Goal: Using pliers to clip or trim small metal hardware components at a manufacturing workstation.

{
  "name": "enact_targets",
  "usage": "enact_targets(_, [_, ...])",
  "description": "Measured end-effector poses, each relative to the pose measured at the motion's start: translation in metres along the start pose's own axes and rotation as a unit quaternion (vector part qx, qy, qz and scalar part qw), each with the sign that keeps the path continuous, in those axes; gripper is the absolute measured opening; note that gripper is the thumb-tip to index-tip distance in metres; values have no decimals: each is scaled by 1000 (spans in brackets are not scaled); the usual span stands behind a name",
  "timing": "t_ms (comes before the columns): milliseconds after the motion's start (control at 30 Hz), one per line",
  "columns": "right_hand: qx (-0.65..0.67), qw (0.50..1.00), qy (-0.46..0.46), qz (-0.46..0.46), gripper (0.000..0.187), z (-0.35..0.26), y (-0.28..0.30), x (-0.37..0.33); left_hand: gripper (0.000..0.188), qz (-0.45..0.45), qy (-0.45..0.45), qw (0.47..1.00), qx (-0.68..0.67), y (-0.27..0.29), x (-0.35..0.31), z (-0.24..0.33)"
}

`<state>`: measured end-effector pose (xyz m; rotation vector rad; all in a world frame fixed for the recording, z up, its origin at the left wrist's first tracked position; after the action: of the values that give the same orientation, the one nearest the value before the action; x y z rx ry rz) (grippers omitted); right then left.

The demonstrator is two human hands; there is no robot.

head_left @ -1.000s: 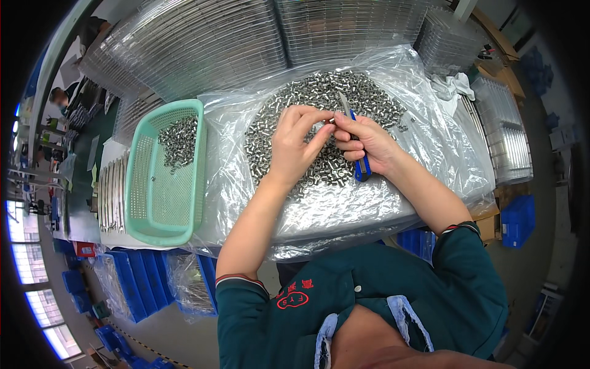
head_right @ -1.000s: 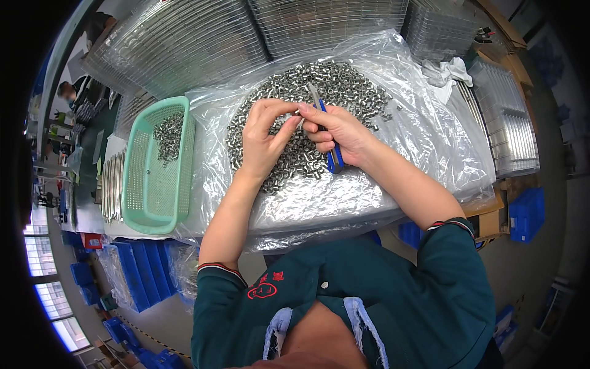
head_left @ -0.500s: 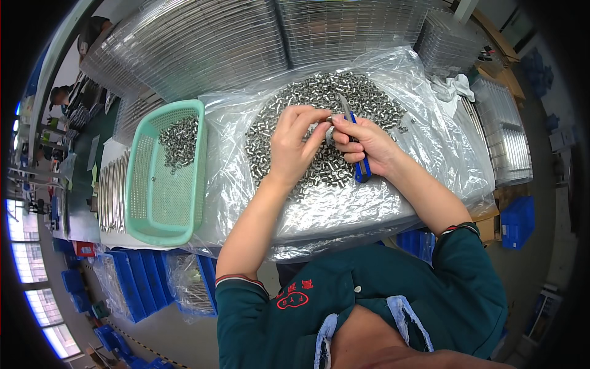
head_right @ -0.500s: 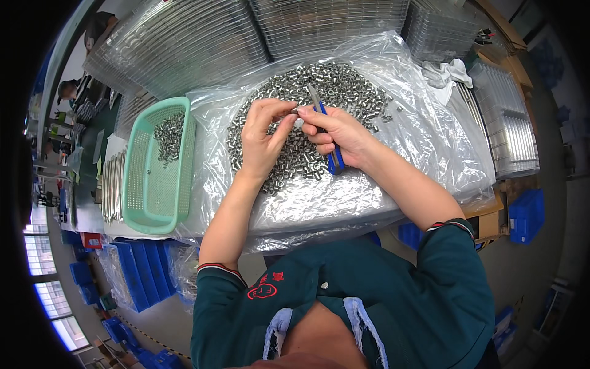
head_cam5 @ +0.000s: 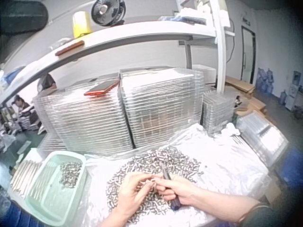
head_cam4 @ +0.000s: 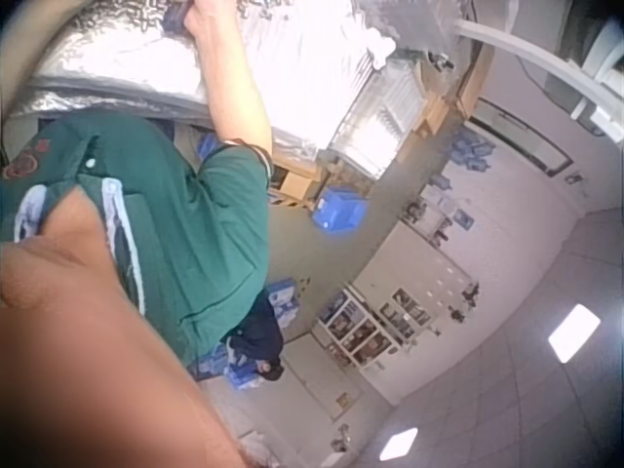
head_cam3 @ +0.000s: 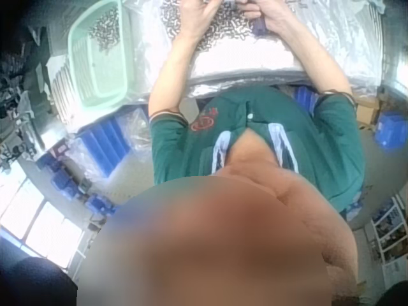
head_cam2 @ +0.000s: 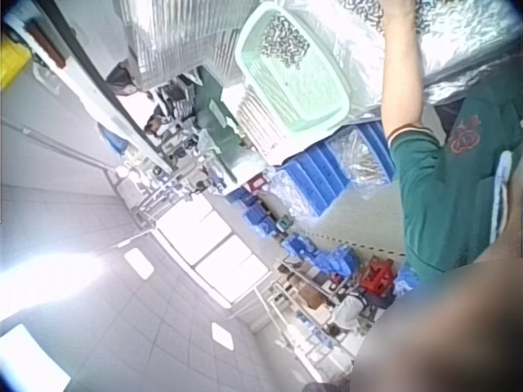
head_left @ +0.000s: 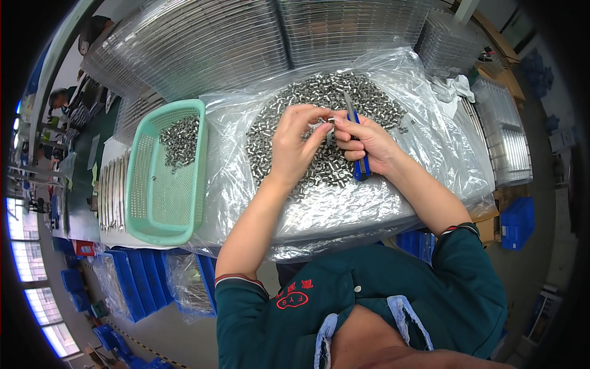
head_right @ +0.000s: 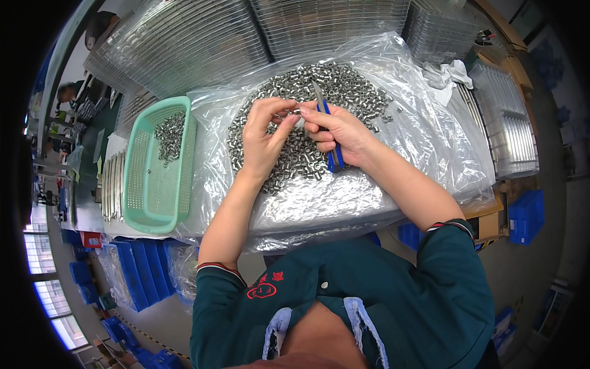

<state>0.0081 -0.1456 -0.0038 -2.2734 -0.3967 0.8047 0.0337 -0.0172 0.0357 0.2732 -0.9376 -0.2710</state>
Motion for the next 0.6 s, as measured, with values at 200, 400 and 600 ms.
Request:
enact_targets(200, [3, 1000, 2, -2, 12, 0, 0, 0, 17, -4, 2, 1000, 6, -1, -2, -1])
enact_targets(400, [0, 1000, -9, -9, 13, 1, -2, 0, 16, -7, -14, 999, 30, 0, -3, -4])
enact_targets(600, [-17, 1000, -12, 4, 16, 1, -2, 0, 20, -8, -28, 999, 43, -3, -1, 0])
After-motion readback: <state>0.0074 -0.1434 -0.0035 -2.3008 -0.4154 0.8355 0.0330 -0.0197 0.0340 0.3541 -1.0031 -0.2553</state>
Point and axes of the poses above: each hand's wrist, its own x-axis towards the middle knuckle, its own y-axis out of the back of the hand, z = x × y, the point moved 5 cm from there along x, towards the middle knuckle, and after that the axes turned 12 degrees about -y, right-handed, at the moved point
